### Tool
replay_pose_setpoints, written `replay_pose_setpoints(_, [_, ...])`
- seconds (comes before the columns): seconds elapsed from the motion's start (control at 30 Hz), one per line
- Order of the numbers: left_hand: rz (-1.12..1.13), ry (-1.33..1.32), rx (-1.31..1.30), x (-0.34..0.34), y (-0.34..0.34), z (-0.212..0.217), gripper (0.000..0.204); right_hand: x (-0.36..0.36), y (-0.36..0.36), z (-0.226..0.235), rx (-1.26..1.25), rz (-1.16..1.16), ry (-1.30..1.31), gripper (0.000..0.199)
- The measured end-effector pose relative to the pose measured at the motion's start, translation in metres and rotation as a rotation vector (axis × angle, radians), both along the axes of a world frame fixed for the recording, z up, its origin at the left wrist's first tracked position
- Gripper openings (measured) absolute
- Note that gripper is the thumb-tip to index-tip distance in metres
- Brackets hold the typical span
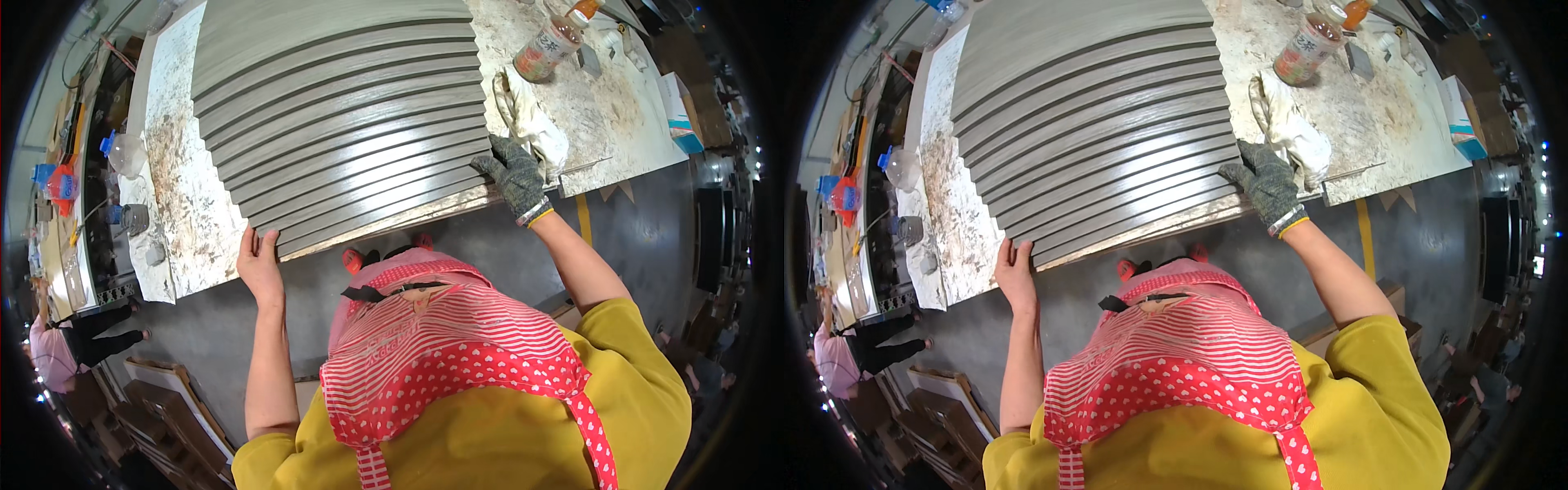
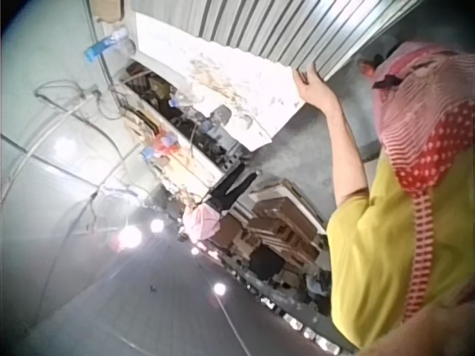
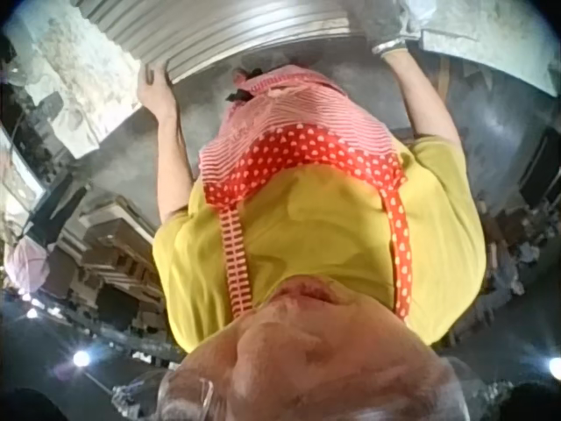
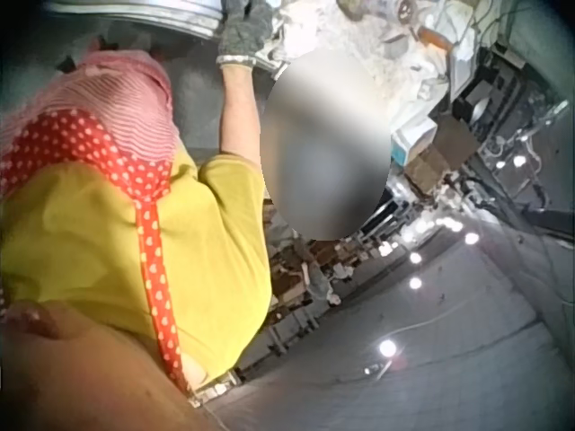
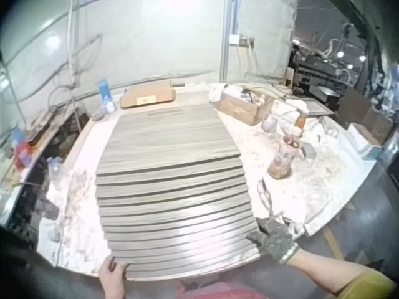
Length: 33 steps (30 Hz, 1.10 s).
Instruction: The person applies a grey filler to the edges and gaps of wooden slats using a metal scraper and wipes the surfaces with a cloth, handling individual slats from a stack.
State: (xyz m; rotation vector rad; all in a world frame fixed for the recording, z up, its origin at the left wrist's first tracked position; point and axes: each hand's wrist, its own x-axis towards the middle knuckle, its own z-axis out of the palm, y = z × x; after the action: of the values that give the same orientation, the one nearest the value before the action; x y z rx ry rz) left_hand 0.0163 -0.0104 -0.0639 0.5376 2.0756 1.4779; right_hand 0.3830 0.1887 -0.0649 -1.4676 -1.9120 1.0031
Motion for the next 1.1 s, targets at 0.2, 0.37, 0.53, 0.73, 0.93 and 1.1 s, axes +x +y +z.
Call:
replay_pose_setpoints(0.2, [-0.040,0.119,-0.081,-0.006,-0.008,-0.014,0.050,-0.003,-0.008,-0.005,0.015,-0.014,0.145,0.045])
replay_pose_setpoints(0.37, [-0.098,0.071,-0.075,0.000,-0.011,-0.003,0.051,0.005,-0.005,-0.001,0.103,0.071,-0.084,0.066])
replay_pose_setpoints(0.53, [-0.115,0.217,0.034,0.013,-0.025,-0.003,0.045,0.009,-0.009,-0.004,0.279,0.193,-0.235,0.076])
replay_pose_setpoints(0.73, [-0.140,0.024,-0.011,-0.022,-0.033,0.006,0.031,0.017,-0.012,0.006,0.089,0.190,-0.135,0.065])
replay_pose_setpoints(0.93, [-0.112,0.126,0.163,-0.098,0.026,0.057,0.057,-0.032,0.014,0.105,0.032,-0.064,0.366,0.052])
replay_pose_setpoints(1.1, [-0.218,-0.160,0.346,-0.118,0.144,0.088,0.065,-0.039,0.135,0.079,0.075,-0.004,0.459,0.058])
